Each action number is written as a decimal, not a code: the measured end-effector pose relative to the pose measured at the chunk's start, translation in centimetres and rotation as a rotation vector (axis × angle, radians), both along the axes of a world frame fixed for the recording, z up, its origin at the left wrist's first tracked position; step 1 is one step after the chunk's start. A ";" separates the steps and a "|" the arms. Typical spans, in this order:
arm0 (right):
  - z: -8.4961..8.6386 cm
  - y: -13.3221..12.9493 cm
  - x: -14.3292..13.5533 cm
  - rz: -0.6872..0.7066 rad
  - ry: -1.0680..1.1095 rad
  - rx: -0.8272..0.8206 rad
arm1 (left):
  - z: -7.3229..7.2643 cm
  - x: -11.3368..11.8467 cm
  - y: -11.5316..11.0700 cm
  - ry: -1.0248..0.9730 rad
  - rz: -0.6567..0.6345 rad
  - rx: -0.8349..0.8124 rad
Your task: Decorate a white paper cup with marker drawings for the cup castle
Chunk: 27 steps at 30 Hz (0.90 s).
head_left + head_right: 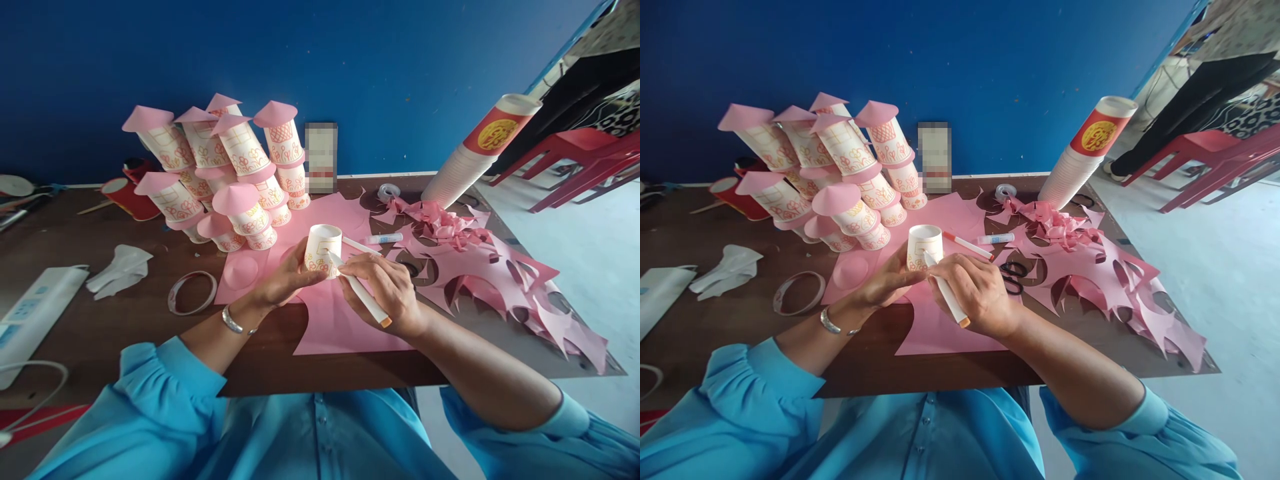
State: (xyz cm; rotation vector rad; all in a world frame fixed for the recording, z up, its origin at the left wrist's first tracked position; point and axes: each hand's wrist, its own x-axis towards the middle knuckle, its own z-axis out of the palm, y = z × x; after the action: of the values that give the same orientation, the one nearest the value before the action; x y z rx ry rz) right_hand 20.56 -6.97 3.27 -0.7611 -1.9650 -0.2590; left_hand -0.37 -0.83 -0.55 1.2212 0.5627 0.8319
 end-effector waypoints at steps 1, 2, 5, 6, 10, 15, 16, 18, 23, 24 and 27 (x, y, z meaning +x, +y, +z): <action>0.0 0.0 0.0 0.000 0.003 0.001 | 0.1 0.0 0.0 -0.009 -0.003 -0.003; 0.0 0.1 0.0 0.000 0.006 0.002 | 0.1 0.0 0.0 -0.017 -0.009 -0.006; 0.0 0.2 0.1 0.002 0.016 0.008 | 0.2 0.0 0.1 -0.052 -0.030 -0.015; 0.0 0.2 0.1 0.000 0.020 0.009 | 0.3 0.0 0.1 -0.059 -0.036 -0.022; 0.1 0.3 0.1 -0.012 0.030 0.010 | 0.3 -0.1 0.1 -0.066 -0.036 -0.047; 0.1 0.4 0.2 -0.019 0.044 -0.002 | 0.2 -0.2 0.3 -0.104 -0.054 -0.077; 0.1 0.4 0.3 -0.020 0.043 -0.004 | 0.1 -0.2 0.3 -0.113 -0.061 -0.081; 0.1 0.4 0.3 -0.019 0.041 -0.008 | 0.1 -0.3 0.4 -0.125 -0.078 -0.084; 0.2 0.4 0.4 -0.017 0.040 0.000 | -0.3 -0.5 0.5 -0.111 -0.087 -0.100; 0.3 0.4 0.4 -0.020 0.039 -0.003 | -0.4 -0.6 0.5 -0.105 -0.093 -0.109; 0.4 0.3 0.4 -0.021 0.043 -0.021 | -0.7 -0.8 0.6 -0.084 -0.099 -0.123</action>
State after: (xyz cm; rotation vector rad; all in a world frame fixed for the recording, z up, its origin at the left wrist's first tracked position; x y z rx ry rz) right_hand 21.00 -6.66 3.63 -0.7954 -1.9226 -0.2327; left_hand -1.12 -0.27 -1.26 1.0880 0.4751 0.7502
